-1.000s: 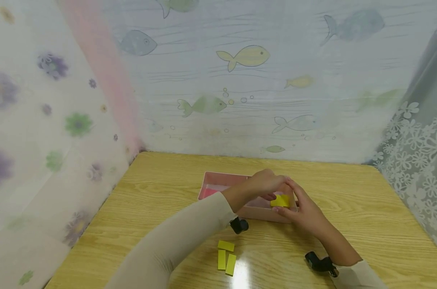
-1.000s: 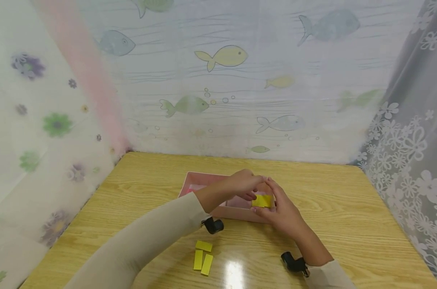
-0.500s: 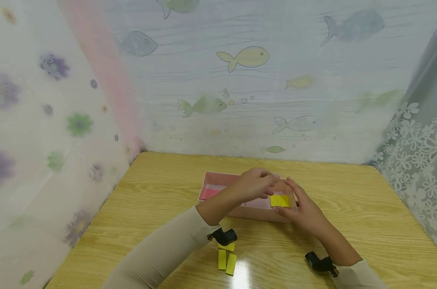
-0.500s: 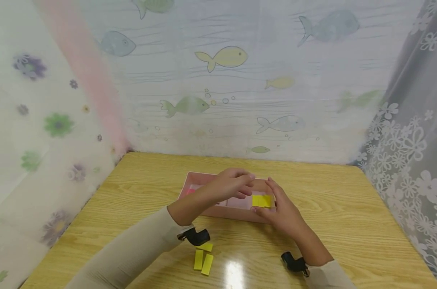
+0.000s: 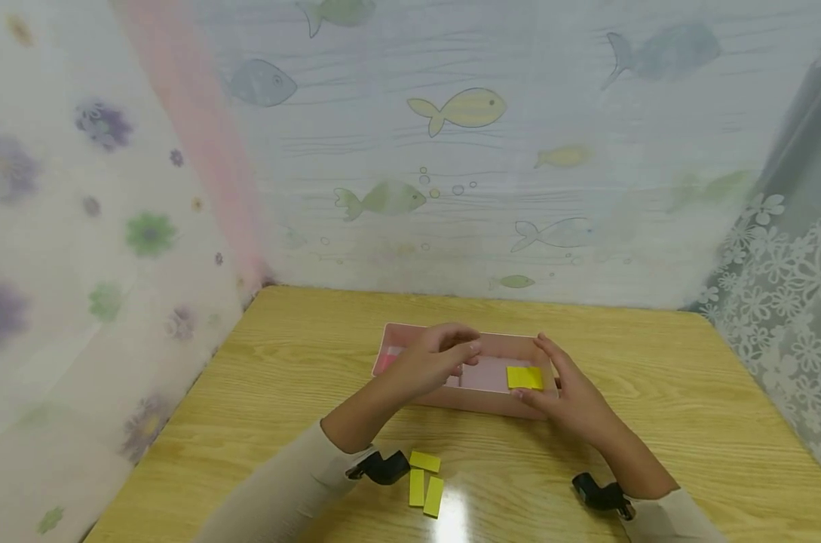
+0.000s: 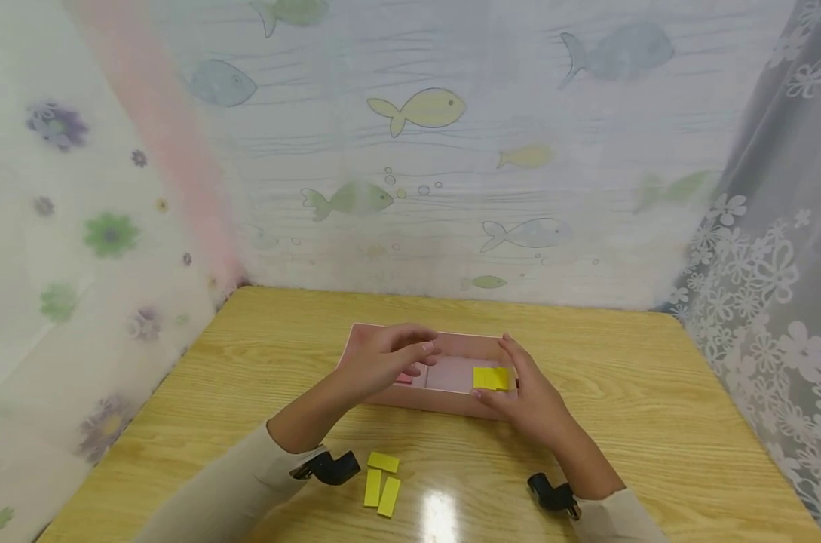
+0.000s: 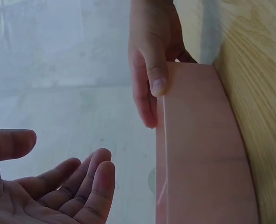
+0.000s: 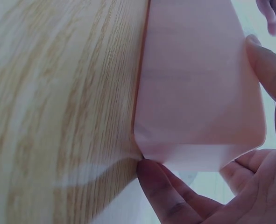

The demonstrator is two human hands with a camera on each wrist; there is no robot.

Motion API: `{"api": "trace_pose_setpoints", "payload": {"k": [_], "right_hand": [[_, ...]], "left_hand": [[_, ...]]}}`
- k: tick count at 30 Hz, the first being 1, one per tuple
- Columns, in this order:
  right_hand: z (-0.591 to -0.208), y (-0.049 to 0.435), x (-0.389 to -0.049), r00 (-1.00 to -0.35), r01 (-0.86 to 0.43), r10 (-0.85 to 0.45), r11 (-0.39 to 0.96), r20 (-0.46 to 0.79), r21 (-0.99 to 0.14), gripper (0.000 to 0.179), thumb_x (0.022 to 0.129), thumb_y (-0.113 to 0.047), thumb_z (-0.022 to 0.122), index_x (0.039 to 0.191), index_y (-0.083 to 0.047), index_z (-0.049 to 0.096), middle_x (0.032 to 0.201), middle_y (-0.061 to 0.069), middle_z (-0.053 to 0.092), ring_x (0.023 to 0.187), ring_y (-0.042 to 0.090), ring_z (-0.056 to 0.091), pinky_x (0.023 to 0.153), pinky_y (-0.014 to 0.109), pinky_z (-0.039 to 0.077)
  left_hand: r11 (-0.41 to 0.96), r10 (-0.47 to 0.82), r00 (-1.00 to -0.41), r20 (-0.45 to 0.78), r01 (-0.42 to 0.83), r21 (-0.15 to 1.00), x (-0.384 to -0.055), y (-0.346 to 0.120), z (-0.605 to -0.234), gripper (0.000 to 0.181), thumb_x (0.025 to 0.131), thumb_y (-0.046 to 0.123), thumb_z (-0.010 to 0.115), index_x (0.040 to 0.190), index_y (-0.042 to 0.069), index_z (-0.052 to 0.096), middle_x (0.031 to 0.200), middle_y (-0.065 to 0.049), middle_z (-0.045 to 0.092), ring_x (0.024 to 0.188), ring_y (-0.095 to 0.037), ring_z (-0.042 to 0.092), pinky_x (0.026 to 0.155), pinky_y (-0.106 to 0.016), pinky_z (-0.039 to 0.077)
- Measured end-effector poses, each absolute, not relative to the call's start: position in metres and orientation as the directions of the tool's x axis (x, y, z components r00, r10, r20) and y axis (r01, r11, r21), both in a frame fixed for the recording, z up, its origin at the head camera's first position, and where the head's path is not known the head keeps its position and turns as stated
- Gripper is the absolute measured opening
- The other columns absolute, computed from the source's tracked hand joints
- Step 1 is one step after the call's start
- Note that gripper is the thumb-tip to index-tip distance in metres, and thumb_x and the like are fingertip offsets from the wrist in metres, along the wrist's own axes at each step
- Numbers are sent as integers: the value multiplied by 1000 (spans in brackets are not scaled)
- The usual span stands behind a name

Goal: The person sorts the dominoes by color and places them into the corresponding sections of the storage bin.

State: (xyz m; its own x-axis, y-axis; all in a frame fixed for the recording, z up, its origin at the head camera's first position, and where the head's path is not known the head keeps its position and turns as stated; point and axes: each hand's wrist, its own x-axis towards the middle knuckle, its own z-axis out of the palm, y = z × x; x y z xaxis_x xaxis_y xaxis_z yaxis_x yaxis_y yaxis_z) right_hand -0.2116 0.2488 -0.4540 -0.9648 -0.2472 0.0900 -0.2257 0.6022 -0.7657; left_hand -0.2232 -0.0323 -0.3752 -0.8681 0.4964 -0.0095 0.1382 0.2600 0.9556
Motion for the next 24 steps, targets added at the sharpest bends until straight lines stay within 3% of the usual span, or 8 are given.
{"api": "trace_pose_setpoints", "payload": {"k": [8, 13, 19, 24], "right_hand": [[-448, 245, -210, -967, -220, -237, 608, 90, -763, 100, 92, -46, 78, 166, -17, 18, 173, 16, 16, 153, 49, 26, 111, 71, 39], [-448, 244, -210, -965, -228, -245, 602, 95, -765, 99, 92, -45, 78, 166, -16, 19, 173, 15, 15, 153, 49, 25, 111, 71, 38], [-453, 245, -213, -958, -257, -262, 601, 117, -757, 95, 93, -44, 77, 165, -16, 21, 174, 11, 11, 154, 48, 23, 111, 73, 36], [-455, 246, -213, -954, -268, -273, 587, 125, -764, 91, 95, -41, 76, 165, -16, 23, 175, 11, 8, 155, 50, 20, 110, 77, 33]], "left_hand": [[204, 516, -856, 35, 163, 965, -216, -58, -391, 37, 105, 29, 62, 136, 9, 65, 126, -9, 72, 111, -23, 72, 92, -37, 61], [195, 578, -816, 13, 154, 969, -214, -72, -408, 33, 101, 26, 68, 131, 11, 69, 125, -10, 72, 114, -17, 69, 94, -30, 58], [195, 642, -765, -58, 90, 977, -210, -82, -426, 32, 99, 20, 72, 128, 8, 71, 125, -12, 73, 112, -19, 71, 93, -32, 60], [246, 690, -716, -108, 92, 965, -211, -84, -439, 34, 94, 16, 77, 125, 3, 71, 120, -12, 75, 107, -15, 73, 90, -26, 59]]}}
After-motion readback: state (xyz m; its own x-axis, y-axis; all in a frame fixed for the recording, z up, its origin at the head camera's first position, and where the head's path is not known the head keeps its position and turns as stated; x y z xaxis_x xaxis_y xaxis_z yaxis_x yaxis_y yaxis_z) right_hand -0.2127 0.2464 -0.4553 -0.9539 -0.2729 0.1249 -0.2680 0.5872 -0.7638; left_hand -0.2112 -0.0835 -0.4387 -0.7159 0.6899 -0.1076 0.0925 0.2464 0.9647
